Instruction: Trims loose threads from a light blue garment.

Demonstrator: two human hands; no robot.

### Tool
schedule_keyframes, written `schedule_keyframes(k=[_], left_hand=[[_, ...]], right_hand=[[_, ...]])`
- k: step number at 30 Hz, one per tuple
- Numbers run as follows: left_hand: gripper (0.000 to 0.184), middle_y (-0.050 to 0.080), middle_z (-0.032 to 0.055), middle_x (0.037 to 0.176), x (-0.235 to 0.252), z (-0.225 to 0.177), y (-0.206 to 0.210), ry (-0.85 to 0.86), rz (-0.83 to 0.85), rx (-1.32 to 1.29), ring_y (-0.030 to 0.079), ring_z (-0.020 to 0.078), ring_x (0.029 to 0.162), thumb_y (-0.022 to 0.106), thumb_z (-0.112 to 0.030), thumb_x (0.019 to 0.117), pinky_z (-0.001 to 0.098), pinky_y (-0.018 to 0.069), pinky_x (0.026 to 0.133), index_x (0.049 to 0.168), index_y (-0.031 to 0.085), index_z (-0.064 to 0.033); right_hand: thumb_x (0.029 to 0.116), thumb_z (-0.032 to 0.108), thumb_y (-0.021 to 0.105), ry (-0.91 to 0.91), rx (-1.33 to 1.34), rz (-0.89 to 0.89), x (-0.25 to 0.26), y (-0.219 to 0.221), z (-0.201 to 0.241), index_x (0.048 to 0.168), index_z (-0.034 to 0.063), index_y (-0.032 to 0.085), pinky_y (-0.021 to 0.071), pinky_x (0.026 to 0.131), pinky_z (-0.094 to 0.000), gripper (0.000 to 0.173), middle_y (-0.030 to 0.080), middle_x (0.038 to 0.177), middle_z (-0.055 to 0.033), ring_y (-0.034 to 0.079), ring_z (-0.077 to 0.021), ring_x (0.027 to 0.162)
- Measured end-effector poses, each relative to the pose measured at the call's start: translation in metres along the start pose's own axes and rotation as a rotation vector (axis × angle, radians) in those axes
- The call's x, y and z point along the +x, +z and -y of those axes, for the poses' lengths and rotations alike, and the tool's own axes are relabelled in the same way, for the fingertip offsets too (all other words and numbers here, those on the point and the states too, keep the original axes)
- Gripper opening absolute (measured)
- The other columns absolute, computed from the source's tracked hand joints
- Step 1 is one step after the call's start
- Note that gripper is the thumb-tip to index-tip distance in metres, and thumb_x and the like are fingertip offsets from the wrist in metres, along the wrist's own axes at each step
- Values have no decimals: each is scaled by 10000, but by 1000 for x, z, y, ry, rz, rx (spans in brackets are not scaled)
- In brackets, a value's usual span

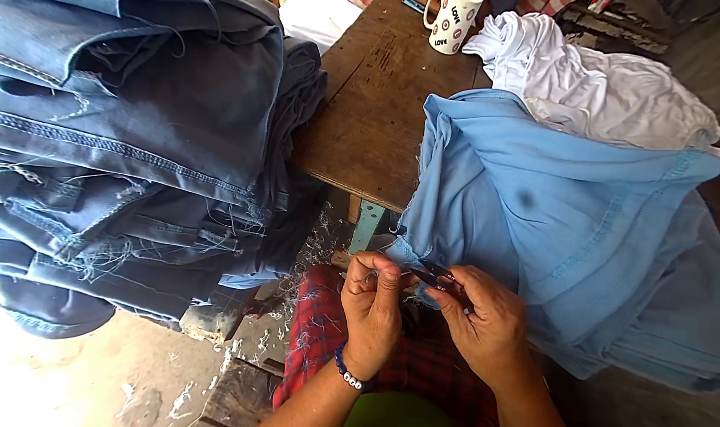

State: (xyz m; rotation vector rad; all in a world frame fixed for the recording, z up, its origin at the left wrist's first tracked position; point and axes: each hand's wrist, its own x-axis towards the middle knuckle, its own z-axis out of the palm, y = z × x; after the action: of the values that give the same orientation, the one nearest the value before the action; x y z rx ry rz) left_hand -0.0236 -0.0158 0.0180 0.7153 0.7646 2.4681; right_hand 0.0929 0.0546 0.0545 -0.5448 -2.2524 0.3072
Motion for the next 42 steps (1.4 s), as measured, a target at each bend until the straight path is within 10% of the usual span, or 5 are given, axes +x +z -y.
schedule_keyframes(k=[16,22,25,35,42], left_hand=[[167,703,-38,1102,-7,12,-3,2,105,12,743,141,959,537,-406,1041,353,652,813,1156,515,-287],[388,749,60,984,6,13,7,-116,-42,177,747,151,792,774,67,829,334,659,701,1189,673,-37],[96,748,47,880,7,14,5,-105,-71,234,737,130,703,652,0,964,315,653,624,1018,728,-26],[230,733,50,937,0,0,-6,-33,-48,-41,765,199,792,391,-342,1111,365,662,702,1042,530,-173],[324,743,3,1066,-1,2,-6,-10,52,77,739,118,916,709,-65,950,331,640,829,1256,659,-160]], right_hand=[[1028,216,610,183,282,4,-5,-5,-3,990,-39,678,489,718,-78,267,659,850,-12,584,65,771],[1003,165,629,250,476,-23,-13,-3,-12,1023,-49,655,477,677,-70,216,628,857,39,554,87,753],[1004,172,628,247,476,-9,-14,-2,-13,1019,-49,670,474,684,-70,225,631,850,38,556,85,756],[1006,177,630,170,401,13,-13,-4,-11,974,-56,682,481,728,-60,241,664,856,-2,576,92,788],[998,188,645,153,393,18,-13,-2,-8,983,-60,678,478,726,-57,251,664,860,-12,571,90,784]])
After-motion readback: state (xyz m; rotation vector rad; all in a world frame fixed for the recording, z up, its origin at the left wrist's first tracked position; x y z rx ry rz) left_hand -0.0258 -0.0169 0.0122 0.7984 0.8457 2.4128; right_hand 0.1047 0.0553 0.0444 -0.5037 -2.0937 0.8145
